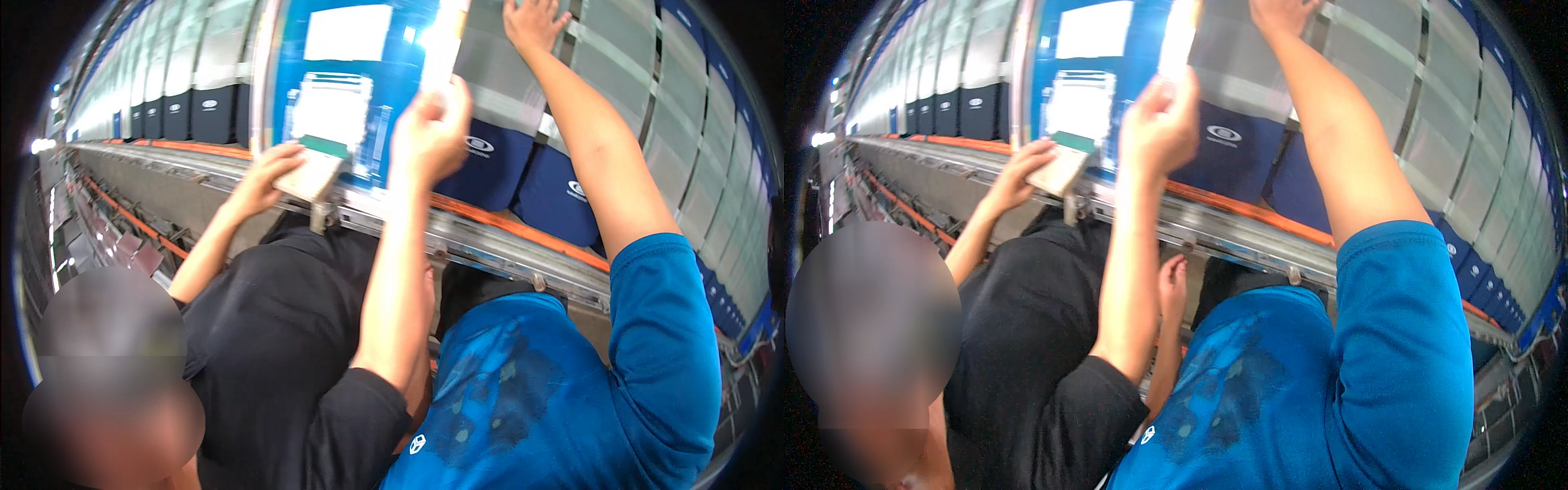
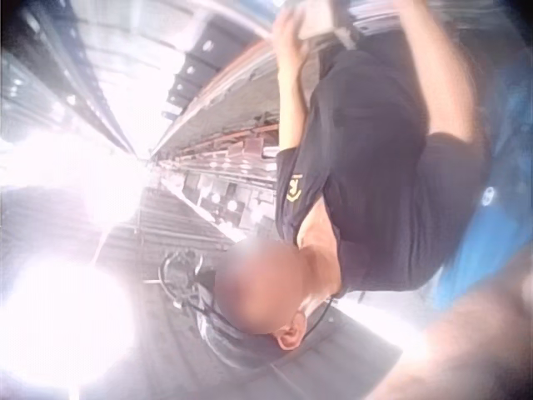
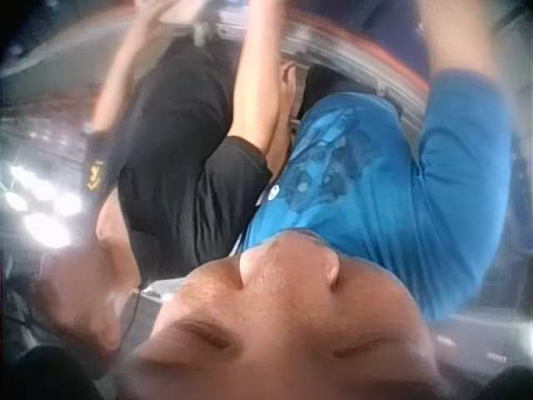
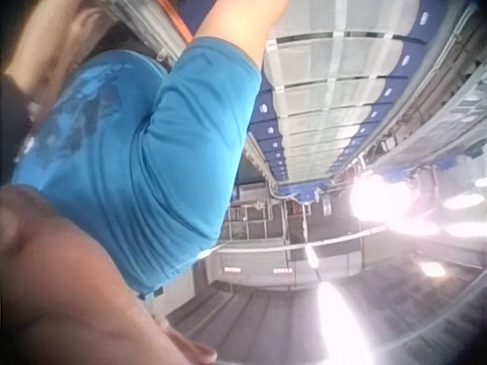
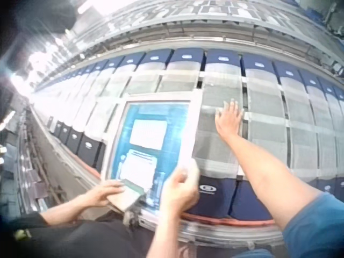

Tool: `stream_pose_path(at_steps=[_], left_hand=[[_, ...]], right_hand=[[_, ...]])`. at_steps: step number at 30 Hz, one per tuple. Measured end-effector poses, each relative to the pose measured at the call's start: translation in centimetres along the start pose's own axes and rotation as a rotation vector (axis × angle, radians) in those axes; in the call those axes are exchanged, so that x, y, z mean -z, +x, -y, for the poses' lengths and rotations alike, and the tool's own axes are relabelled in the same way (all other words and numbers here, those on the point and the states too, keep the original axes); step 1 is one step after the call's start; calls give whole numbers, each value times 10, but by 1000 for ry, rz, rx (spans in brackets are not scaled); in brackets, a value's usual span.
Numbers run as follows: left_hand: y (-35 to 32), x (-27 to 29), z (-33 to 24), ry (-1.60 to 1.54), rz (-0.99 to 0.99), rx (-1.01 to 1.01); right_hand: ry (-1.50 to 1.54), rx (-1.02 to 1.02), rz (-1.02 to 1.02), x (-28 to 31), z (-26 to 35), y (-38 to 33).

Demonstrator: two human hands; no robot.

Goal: The person places maroon seat cushions onto a metal assembly line frame, aligning them with existing rows. They walk along the line, pick up cushions, and position them on the frame, occasionally adjusting their placement.

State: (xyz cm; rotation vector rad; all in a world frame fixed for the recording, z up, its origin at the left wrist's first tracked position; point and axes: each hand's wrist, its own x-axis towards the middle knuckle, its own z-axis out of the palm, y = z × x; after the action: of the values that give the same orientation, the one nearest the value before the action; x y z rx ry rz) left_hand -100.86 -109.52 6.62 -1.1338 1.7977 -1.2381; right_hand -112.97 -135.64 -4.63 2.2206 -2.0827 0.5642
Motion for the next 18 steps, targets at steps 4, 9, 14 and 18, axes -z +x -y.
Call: stream_pose_path(at_steps=[4, 9, 14, 18], left_hand=[[-47, -12, -50, -1257, 108, 458], [-138, -9, -64, -1867, 126, 843], [-180, -5, -57, -1718, 86, 771], [-151, -19, -61, -1771, 182, 498]], right_hand=[[8, -37, -21, 2, -6, 2], [-52, -72, -68, -5, -33, 2], [-5, 46, -73, -22, 3, 3], [-18, 43, -120, -25, -11, 3]])
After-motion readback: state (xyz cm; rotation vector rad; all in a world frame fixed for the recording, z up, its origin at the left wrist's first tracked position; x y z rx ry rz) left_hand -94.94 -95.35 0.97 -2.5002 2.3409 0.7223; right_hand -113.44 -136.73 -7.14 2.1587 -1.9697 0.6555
